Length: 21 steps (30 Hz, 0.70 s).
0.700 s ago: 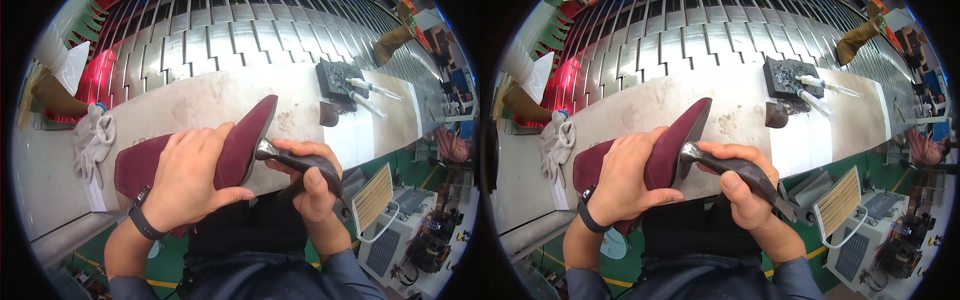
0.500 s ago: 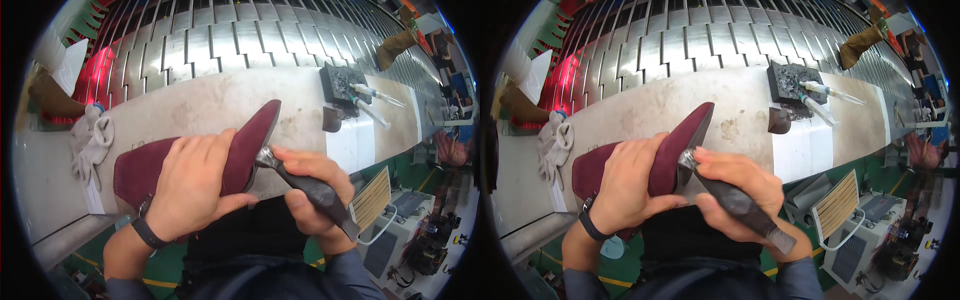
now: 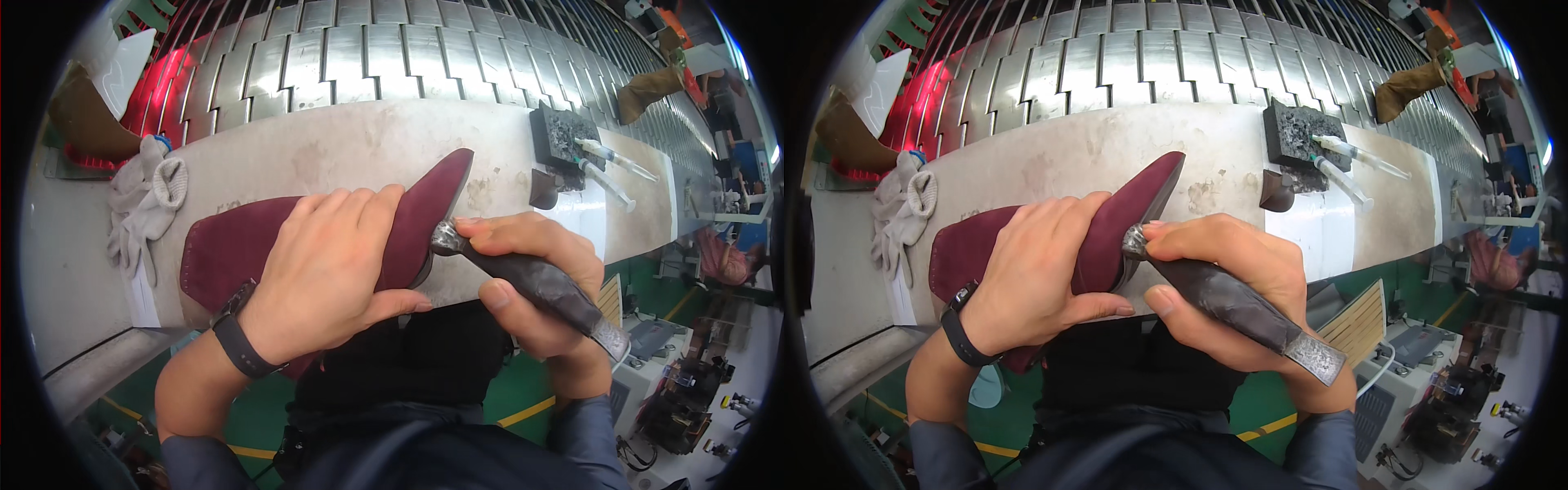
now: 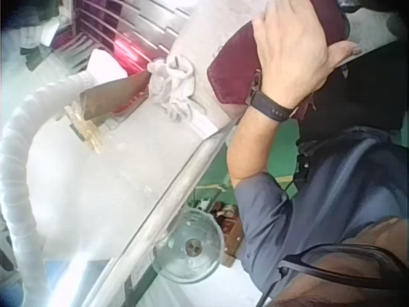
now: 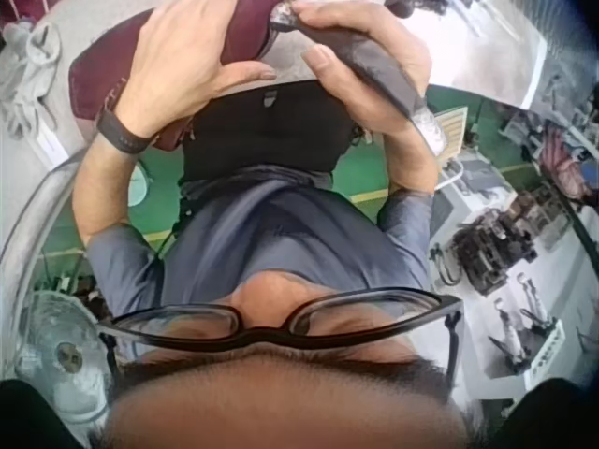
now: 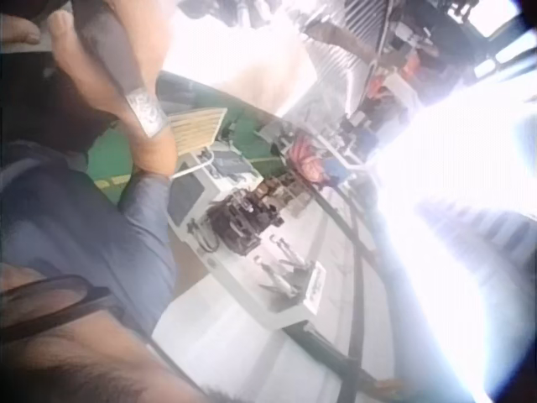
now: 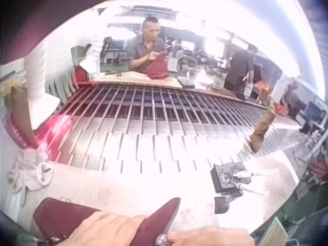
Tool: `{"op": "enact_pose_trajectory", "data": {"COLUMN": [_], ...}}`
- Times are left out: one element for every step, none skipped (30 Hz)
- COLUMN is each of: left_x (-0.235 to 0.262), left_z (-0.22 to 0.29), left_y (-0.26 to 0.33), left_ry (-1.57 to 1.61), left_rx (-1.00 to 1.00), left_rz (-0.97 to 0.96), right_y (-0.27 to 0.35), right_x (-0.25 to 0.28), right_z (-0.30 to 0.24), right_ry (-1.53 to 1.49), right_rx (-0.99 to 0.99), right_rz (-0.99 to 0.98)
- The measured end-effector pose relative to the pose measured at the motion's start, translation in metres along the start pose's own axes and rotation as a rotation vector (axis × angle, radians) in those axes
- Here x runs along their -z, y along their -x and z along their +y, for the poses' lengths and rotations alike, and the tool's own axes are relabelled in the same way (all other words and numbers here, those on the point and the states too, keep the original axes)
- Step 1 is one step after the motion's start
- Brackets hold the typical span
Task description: The person takes shoe components from a conveyor belt, aligns an upper with a sole, and uses a hammer to tap the edges into place. They repeat this process for a second shoe, carefully positioning the heel and side panels before securing them with the hammer.
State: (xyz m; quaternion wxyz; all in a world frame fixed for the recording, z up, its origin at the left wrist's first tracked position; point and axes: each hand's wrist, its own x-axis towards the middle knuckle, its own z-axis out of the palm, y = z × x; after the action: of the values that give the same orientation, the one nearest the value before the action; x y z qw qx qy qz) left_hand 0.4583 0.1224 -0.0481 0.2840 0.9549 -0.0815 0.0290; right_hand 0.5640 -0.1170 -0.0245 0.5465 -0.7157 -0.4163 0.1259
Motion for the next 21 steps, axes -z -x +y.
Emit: {"op": "enact_pose_trajectory", "data": {"left_x": [0.0, 0.001, 0.002, 0.003, 0.003, 0.002, 0.002, 0.001, 0.002, 0.002, 0.002, 0.001, 0.002, 0.002, 0.001, 0.001, 0.001, 0.001, 0.001, 0.001, 0.002], "left_z": [-0.001, -0.002, -0.002, -0.002, -0.003, -0.004, -0.005, -0.006, -0.007, -0.008, -0.008, -0.009, -0.009, -0.009, -0.009, -0.01, -0.01, -0.01, -0.01, -0.01, -0.009], "left_y": [0.0, -0.001, -0.001, -0.002, -0.003, -0.003, -0.003, -0.003, -0.004, -0.004, -0.004, -0.005, -0.006, -0.007, -0.007, -0.007, -0.006, -0.005, -0.006, -0.007, -0.007], "left_ry": [0.0, 0.001, 0.01, 0.01, 0.009, 0.018, 0.023, 0.028, 0.031, 0.035, 0.037, 0.041, 0.042, 0.044, 0.047, 0.041, 0.035, 0.034, 0.036, 0.037, 0.039], "left_rx": [0.003, 0.006, 0.008, 0.012, 0.016, 0.019, 0.008, -0.003, -0.001, 0.001, 0.003, 0.004, 0.008, 0.011, 0.009, 0.011, 0.013, 0.015, 0.005, -0.005, -0.008], "left_rz": [-0.012, -0.025, -0.022, -0.037, -0.052, -0.048, -0.043, -0.04, -0.037, -0.053, -0.07, -0.07, -0.079, -0.088, -0.087, -0.081, -0.075, -0.075, -0.066, -0.058, -0.055], "right_y": [-0.004, -0.006, -0.008, -0.009, -0.01, -0.01, -0.009, -0.008, -0.007, -0.006, -0.005, -0.003, 0.0, 0.002, 0.004, 0.007, 0.009, 0.011, 0.014, 0.017, 0.021], "right_x": [0.001, 0.001, 0.001, 0.002, 0.002, 0.002, 0.001, 0.0, 0.0, -0.001, -0.002, -0.004, -0.005, -0.006, -0.007, -0.009, -0.011, -0.013, -0.015, -0.017, -0.019], "right_z": [-0.002, -0.003, -0.006, -0.008, -0.01, -0.01, -0.01, -0.011, -0.012, -0.013, -0.013, -0.012, -0.01, -0.01, -0.011, -0.012, -0.013, -0.014, -0.015, -0.016, -0.016], "right_ry": [0.047, 0.095, 0.1, 0.126, 0.151, 0.156, 0.172, 0.187, 0.189, 0.195, 0.201, 0.202, 0.181, 0.159, 0.163, 0.159, 0.154, 0.153, 0.162, 0.171, 0.176], "right_rx": [0.022, 0.044, 0.038, 0.046, 0.055, 0.051, 0.056, 0.061, 0.06, 0.059, 0.058, 0.056, 0.053, 0.05, 0.048, 0.04, 0.032, 0.033, 0.029, 0.026, 0.026], "right_rz": [-0.03, -0.061, -0.068, -0.091, -0.113, -0.121, -0.118, -0.114, -0.118, -0.114, -0.109, -0.111, -0.1, -0.088, -0.088, -0.085, -0.082, -0.084, -0.068, -0.053, -0.053]}}
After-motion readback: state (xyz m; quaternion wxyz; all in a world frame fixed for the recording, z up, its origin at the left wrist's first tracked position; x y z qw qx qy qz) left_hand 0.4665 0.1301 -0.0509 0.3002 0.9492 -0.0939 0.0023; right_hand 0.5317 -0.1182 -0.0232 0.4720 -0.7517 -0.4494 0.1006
